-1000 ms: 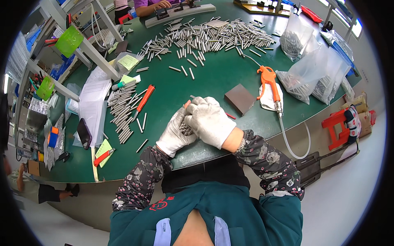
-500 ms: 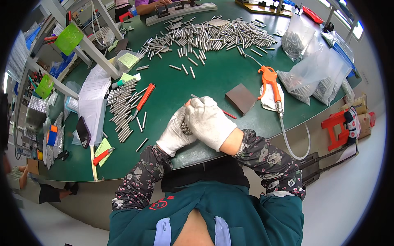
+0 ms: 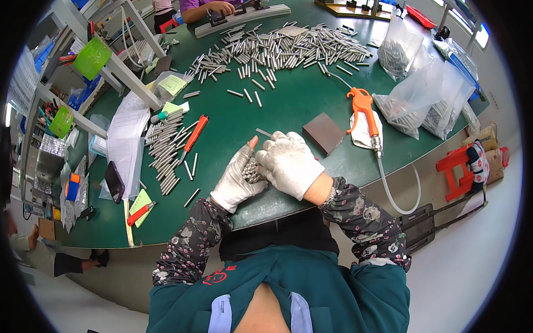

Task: Arranging and aligning a bundle of small metal pins on a manufacturing workbench.

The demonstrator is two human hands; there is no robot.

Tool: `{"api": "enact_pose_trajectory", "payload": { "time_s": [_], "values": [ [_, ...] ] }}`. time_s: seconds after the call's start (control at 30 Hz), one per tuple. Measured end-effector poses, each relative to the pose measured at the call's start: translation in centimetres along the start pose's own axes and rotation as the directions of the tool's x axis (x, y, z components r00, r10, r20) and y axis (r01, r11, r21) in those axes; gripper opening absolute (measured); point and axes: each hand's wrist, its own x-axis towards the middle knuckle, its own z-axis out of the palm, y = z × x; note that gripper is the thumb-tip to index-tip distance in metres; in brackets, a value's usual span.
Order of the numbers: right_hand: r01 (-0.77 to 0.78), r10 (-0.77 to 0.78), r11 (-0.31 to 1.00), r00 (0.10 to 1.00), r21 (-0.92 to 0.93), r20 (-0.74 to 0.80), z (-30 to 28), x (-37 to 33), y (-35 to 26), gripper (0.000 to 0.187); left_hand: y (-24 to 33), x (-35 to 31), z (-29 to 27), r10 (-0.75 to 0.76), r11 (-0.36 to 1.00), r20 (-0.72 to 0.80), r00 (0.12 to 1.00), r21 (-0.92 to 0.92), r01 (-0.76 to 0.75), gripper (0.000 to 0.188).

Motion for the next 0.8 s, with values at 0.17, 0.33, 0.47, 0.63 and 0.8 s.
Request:
{"api": "enact_pose_trajectory", "payload": {
  "time_s": [0.17,0.33,0.47,0.63,0.8],
  "values": [
    [-0.039,0.041,0.992,0.999,0.119,-0.016,-0.2,0.0,0.4,0.017,0.7,-0.2,-0.2,-0.109,0.993,-0.024,0.994,-0.049,0.108,0.091],
    [-0.017,0.021,0.988,1.0,0.156,-0.023,0.0,-0.5,0.7,0.02,0.5,0.1,0.1,0.002,0.993,0.027,1.0,-0.116,0.001,0.096],
    [-0.137,0.144,0.976,0.989,0.172,-0.026,-0.8,-0.8,1.2,0.028,0.5,-0.2,-0.1,-0.068,0.985,0.04,0.997,-0.156,0.073,0.096],
    [-0.502,0.487,0.842,0.865,-0.199,-0.121,-1.3,-3.1,4.2,0.06,-0.1,-0.2,-0.2,0.039,0.998,0.019,0.999,0.057,-0.04,0.094],
    [-0.547,0.554,0.759,0.828,-0.354,-0.091,0.6,-5.2,6.0,0.06,0.2,-0.1,-0.3,0.015,0.999,0.024,1.0,0.037,-0.016,0.092]
  ]
}}
